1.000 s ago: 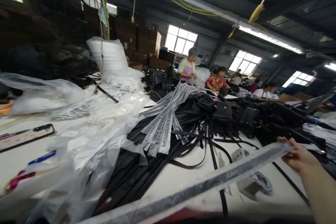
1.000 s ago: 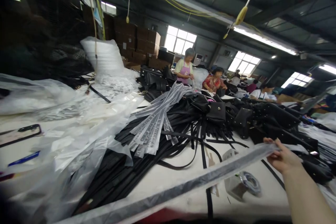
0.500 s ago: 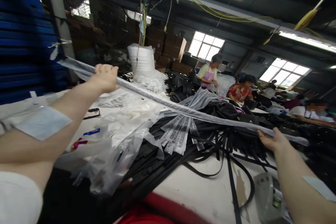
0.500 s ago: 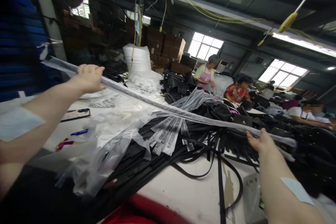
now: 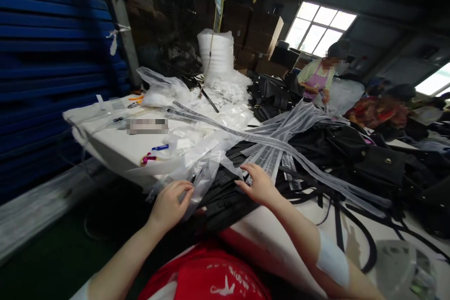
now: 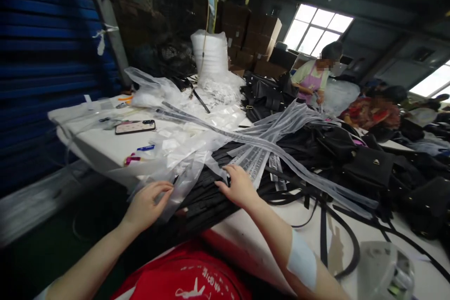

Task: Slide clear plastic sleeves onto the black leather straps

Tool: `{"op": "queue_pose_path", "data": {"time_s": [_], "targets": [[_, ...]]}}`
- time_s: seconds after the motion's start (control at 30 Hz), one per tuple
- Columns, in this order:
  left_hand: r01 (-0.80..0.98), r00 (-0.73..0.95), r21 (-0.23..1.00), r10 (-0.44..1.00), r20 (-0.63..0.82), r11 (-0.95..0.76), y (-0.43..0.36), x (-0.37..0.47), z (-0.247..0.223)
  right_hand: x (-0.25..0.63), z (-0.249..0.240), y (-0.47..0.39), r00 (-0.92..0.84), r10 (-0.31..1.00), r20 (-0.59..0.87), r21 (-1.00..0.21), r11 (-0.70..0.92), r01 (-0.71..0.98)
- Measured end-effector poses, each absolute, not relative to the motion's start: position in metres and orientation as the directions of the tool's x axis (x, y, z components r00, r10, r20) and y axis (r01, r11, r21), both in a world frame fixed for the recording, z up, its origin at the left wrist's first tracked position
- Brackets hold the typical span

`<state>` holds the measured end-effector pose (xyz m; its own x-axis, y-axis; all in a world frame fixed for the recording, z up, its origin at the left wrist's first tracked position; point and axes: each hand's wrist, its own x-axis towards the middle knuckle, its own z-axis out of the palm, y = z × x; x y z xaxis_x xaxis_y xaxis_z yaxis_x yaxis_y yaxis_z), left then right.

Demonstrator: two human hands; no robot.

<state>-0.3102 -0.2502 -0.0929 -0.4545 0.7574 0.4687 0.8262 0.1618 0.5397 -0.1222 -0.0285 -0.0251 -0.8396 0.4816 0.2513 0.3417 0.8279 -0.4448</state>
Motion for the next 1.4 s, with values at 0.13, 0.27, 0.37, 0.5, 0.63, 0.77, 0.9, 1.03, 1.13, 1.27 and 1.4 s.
{"op": "queue_pose_path", "data": {"time_s": [0.13, 0.27, 0.37, 0.5, 0.63, 0.77, 0.9, 1.03, 1.13, 1.27, 1.4], "targets": [[0.823, -0.473, 0.51, 0.798, 0.373, 0.25, -0.258, -0.295, -0.107, -0.18, -0.038, -0.037, -0.789, 0.588, 0.178, -0.49, 0.748, 0.447], [0.81, -0.533, 0.433, 0.806, 0.259, 0.397, -0.247, -0.285, -0.107, -0.203, -0.051, -0.043, -0.772, 0.632, 0.075, -0.638, 0.625, 0.449], [0.792, -0.525, 0.464, 0.83, 0.189, 0.396, -0.239, -0.284, -0.101, -0.201, -0.063, -0.052, -0.762, 0.646, -0.047, -0.763, 0.469, 0.444], [0.649, -0.497, 0.72, 0.853, 0.157, 0.246, -0.233, -0.283, -0.094, -0.191, -0.078, -0.065, -0.755, 0.617, -0.223, -0.883, 0.201, 0.425], [0.364, -0.488, 0.908, 0.873, -0.003, 0.206, -0.234, -0.272, -0.083, -0.182, -0.081, -0.081, -0.787, 0.547, -0.286, -0.936, 0.017, 0.351], [0.296, -0.275, 0.955, 0.96, 0.054, 0.031, -0.25, -0.254, -0.055, -0.168, -0.072, -0.098, -0.836, 0.463, -0.294, -0.936, -0.316, 0.154], [0.191, 0.182, 0.982, 0.983, -0.018, -0.017, -0.265, -0.243, -0.038, -0.141, -0.062, -0.104, -0.838, 0.445, -0.315, -0.871, -0.487, 0.068], [0.142, 0.087, 0.988, 0.994, -0.071, 0.058, -0.255, -0.244, -0.055, -0.116, -0.056, -0.101, -0.767, 0.578, -0.278, -0.899, -0.437, -0.004], [-0.17, -0.062, 0.966, 0.976, -0.208, 0.195, -0.237, -0.242, -0.068, -0.105, -0.055, -0.11, -0.768, 0.593, -0.241, -0.926, -0.376, 0.0], [-0.523, -0.116, 0.828, 0.946, -0.304, 0.202, -0.219, -0.233, -0.064, -0.104, -0.065, -0.142, -0.879, 0.311, -0.362, -0.913, -0.307, 0.268], [-0.338, -0.289, 0.931, 0.926, -0.244, 0.14, -0.223, -0.231, -0.049, -0.109, -0.074, -0.154, -0.956, 0.107, -0.272, -0.94, -0.244, 0.24]]}}
